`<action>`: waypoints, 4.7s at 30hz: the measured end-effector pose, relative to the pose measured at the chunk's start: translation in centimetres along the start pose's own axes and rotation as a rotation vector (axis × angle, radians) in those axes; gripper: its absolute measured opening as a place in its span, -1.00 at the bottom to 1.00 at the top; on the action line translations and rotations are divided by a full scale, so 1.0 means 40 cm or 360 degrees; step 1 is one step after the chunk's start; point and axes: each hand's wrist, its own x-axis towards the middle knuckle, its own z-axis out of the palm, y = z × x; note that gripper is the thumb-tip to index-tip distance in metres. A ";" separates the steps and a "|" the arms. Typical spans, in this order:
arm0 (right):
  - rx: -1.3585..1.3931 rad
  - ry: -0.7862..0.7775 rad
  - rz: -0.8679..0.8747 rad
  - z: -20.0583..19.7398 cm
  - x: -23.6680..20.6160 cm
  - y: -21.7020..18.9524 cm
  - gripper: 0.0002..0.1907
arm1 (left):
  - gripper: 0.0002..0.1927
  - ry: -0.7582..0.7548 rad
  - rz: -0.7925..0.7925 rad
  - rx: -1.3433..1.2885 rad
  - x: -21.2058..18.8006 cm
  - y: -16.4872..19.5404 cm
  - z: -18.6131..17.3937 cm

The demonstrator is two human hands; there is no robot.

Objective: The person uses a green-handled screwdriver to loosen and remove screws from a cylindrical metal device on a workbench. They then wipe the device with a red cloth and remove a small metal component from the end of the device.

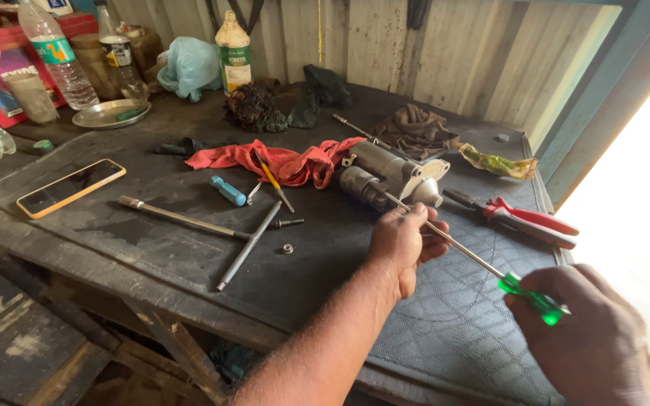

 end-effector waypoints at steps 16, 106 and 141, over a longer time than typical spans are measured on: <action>-0.0133 -0.0195 0.0238 -0.011 0.027 -0.002 -0.69 | -0.77 0.0040 -0.0094 0.0155 0.008 -0.007 0.012; 0.0201 -0.0401 0.0197 -0.011 -0.019 -0.045 -0.75 | -0.70 0.0177 -0.0021 -0.0082 0.026 -0.014 -0.005; -0.0139 -0.0284 0.0461 -0.030 -0.015 -0.063 -0.64 | -0.76 0.0087 0.0018 0.0081 0.013 0.015 -0.010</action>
